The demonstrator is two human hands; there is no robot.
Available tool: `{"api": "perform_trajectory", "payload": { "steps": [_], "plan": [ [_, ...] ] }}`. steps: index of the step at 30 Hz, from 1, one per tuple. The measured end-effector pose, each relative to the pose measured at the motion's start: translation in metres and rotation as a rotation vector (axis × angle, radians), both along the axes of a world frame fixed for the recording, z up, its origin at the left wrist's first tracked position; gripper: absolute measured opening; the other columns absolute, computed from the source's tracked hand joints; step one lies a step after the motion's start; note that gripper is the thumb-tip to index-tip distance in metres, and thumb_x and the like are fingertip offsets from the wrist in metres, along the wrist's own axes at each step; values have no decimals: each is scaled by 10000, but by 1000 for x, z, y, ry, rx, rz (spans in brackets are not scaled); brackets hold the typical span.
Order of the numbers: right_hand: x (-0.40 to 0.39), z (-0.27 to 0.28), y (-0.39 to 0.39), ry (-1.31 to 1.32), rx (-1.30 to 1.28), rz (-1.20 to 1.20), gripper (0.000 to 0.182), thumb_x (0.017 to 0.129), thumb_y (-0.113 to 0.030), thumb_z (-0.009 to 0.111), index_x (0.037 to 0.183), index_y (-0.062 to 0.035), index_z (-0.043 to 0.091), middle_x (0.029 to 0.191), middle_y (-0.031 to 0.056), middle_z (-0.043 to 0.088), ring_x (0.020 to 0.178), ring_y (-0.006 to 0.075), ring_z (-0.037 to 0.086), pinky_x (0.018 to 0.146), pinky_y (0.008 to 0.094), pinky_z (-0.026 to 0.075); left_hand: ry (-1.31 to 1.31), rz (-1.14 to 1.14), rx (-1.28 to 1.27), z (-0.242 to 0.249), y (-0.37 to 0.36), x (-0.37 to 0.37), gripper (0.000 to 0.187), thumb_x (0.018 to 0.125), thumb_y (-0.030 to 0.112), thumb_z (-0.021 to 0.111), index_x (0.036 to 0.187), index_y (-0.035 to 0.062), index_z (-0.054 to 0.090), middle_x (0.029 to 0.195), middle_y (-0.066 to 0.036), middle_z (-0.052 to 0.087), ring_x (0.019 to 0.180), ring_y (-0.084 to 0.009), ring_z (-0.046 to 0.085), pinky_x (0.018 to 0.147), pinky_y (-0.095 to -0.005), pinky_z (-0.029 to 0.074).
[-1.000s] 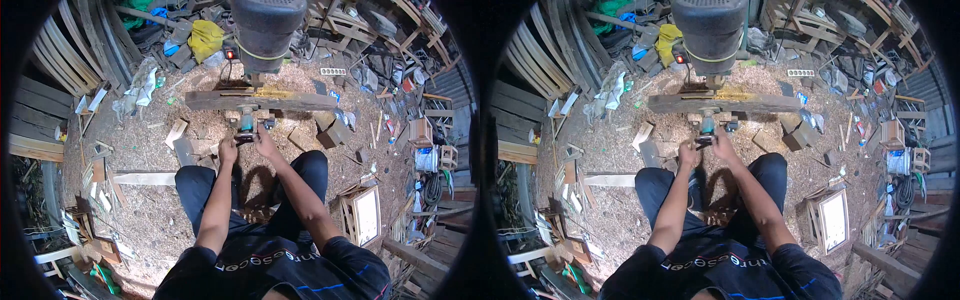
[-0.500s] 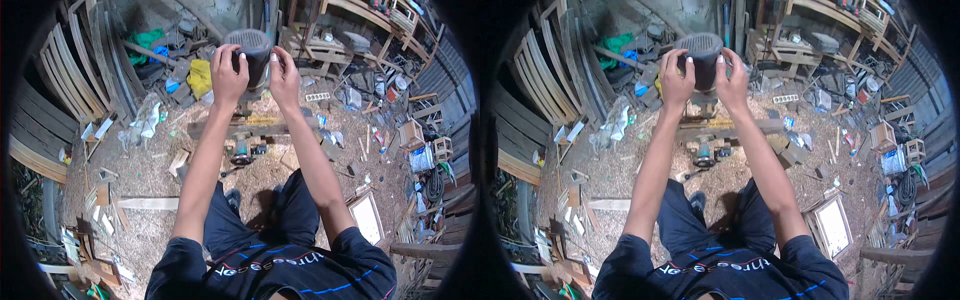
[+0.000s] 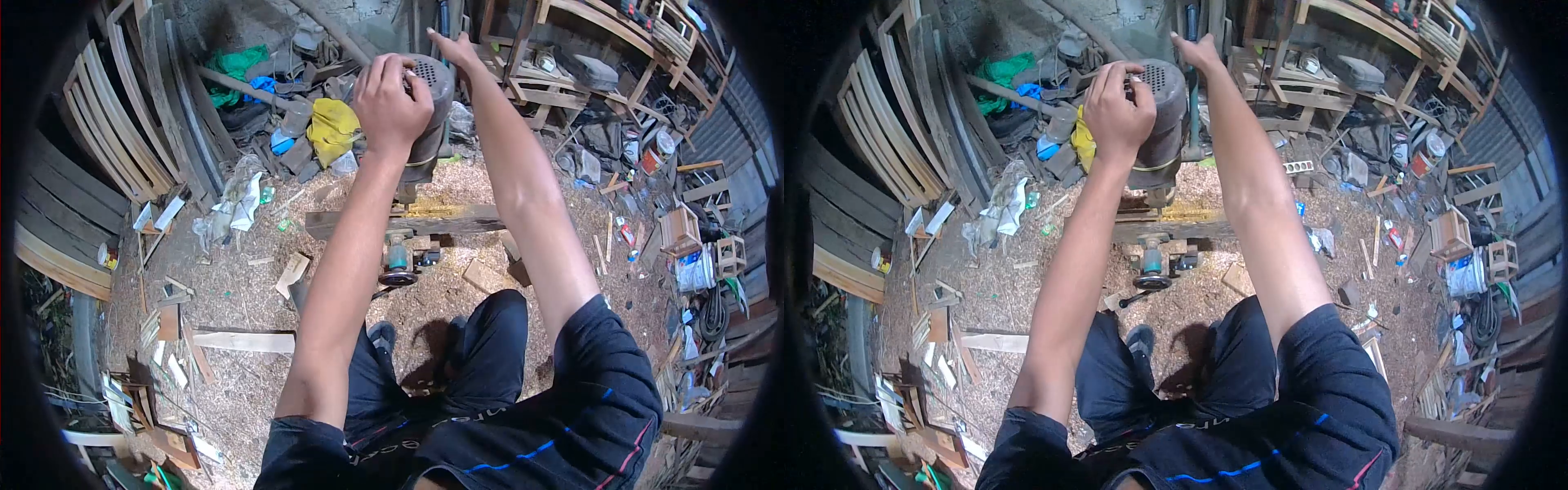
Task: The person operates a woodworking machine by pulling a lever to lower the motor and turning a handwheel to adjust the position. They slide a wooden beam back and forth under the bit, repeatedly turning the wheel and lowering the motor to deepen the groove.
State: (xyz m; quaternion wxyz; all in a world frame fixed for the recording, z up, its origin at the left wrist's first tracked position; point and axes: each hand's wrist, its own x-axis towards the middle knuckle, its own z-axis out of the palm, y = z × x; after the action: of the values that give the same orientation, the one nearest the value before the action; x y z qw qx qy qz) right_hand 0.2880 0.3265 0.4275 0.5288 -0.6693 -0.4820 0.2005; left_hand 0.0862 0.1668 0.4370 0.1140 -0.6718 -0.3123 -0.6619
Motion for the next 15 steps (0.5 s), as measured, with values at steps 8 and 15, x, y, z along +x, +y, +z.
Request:
{"api": "perform_trajectory", "payload": {
  "steps": [8,15],
  "plan": [
    [-1,43,4,102,237,-39,751,815,-560,619,1203,73,509,1118,234,597,1035,309,584,862,390,465,-11,11,26,-3,4,4,149,736,127,547,832,74,648,850,-94,650,812,-309,630,728,-378,491],
    [-20,62,-73,395,311,91,572,913,-537,463,1036,9,578,901,148,624,809,262,592,695,347,463,-28,27,36,-17,7,3,124,710,169,579,779,76,622,801,-96,629,770,-317,618,727,-408,481]
  ]
}}
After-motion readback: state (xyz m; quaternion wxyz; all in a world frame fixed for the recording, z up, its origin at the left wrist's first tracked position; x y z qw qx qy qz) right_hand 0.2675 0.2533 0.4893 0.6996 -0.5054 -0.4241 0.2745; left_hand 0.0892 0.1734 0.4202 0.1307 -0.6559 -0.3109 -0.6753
